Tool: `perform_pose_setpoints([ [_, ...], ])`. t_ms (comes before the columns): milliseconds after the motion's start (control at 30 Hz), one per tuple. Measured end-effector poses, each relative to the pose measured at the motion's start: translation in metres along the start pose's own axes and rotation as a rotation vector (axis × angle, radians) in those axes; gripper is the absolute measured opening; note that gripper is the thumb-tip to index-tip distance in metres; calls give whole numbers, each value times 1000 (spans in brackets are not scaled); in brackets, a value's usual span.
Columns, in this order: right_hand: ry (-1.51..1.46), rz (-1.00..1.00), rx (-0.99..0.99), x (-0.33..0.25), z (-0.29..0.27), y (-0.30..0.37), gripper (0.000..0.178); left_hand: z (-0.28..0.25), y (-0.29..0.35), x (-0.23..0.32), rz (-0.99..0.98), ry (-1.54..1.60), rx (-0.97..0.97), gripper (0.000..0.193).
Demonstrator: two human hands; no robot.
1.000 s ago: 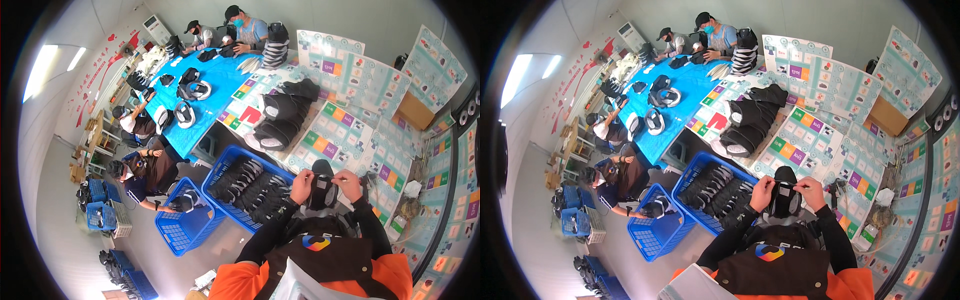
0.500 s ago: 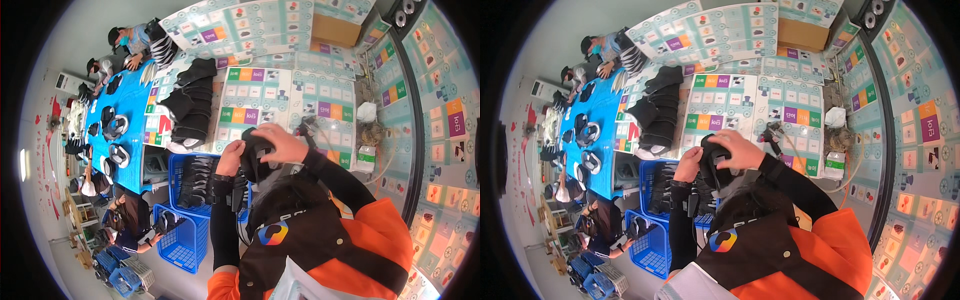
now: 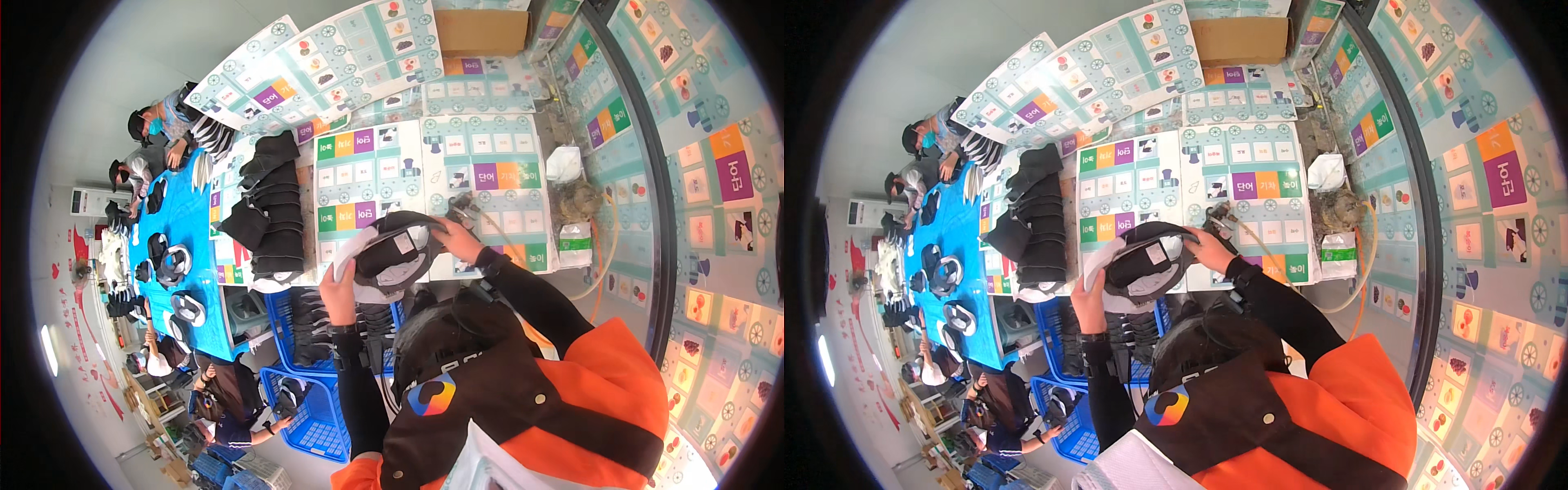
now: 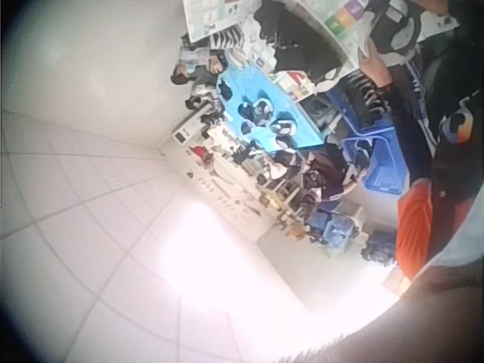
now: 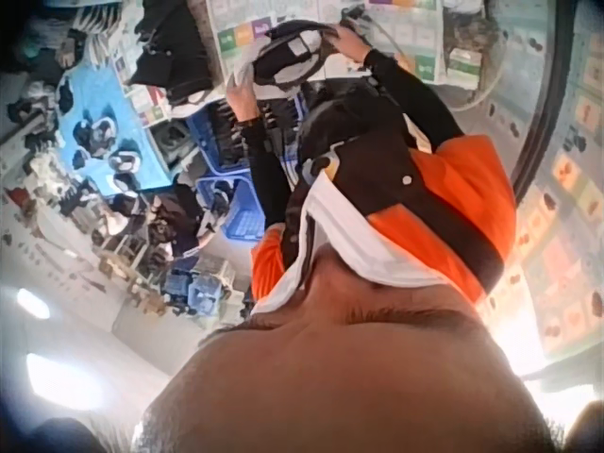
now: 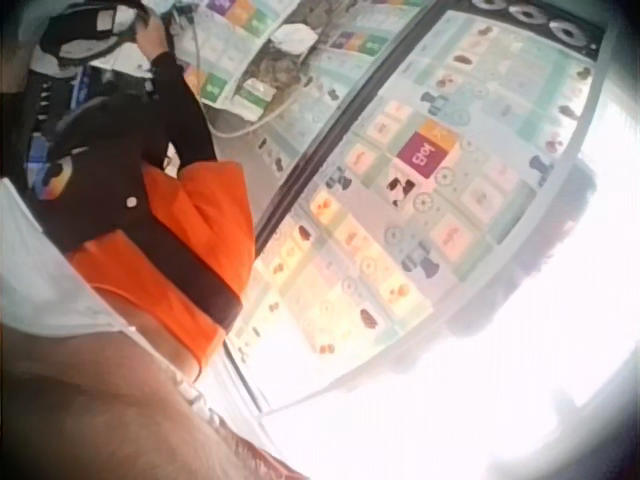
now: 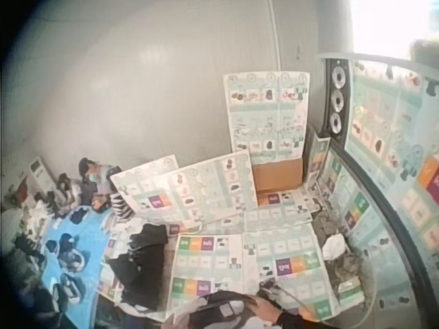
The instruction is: The person takes shoe components from a blue crate, applies adhesive to them using a glue applicator, and stacks the prepared components on a table covered in grid-patterned paper.
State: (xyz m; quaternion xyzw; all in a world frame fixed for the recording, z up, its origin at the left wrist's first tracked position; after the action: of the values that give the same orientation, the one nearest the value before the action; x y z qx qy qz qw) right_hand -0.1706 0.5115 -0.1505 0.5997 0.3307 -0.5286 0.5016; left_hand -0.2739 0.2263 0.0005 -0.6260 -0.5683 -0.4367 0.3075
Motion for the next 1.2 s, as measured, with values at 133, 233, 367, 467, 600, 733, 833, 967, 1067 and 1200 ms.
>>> perform_pose_setpoints([
  [133,627,-262,63,34,-69,-8,59,50,-24,81,336,-544,-73,28],
  [233,1185,60,356,35,-77,1,61,86,-41,87,474,-852,-100,29],
  [367,1407,-75,321,56,-77,-7,55,145,-59,66,627,-975,-243,22],
  [467,1499,-115,490,42,-51,-3,43,156,-65,59,620,-918,-241,25],
  [600,1435,39,509,67,-55,-7,29,167,-62,63,668,-864,-346,23],
  [733,1612,-71,316,59,-55,-8,23,154,-62,52,671,-845,-413,20],
  [833,858,-4,533,31,-86,10,32,150,-61,53,680,-800,-374,19],
  [967,-116,412,107,-7,-54,43,24,153,-63,56,670,-777,-369,17],
  [1067,152,488,-23,-25,-38,48,17,157,-64,63,649,-780,-367,16],
  [1200,384,150,204,-24,-43,34,20,160,-62,70,664,-802,-374,17],
])
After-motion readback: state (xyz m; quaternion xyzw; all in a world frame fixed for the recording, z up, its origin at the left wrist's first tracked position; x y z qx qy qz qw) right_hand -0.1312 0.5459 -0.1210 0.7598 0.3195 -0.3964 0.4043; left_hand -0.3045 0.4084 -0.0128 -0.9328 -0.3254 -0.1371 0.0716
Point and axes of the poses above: each hand's wrist, its own y-axis away from the middle knuckle, its own z-axis out of the palm, x = y × z, the point moved 7 cm from there along -y, towards the middle knuckle, and after that the axes turned 2 degrees about -y, right-handed, at the moved point
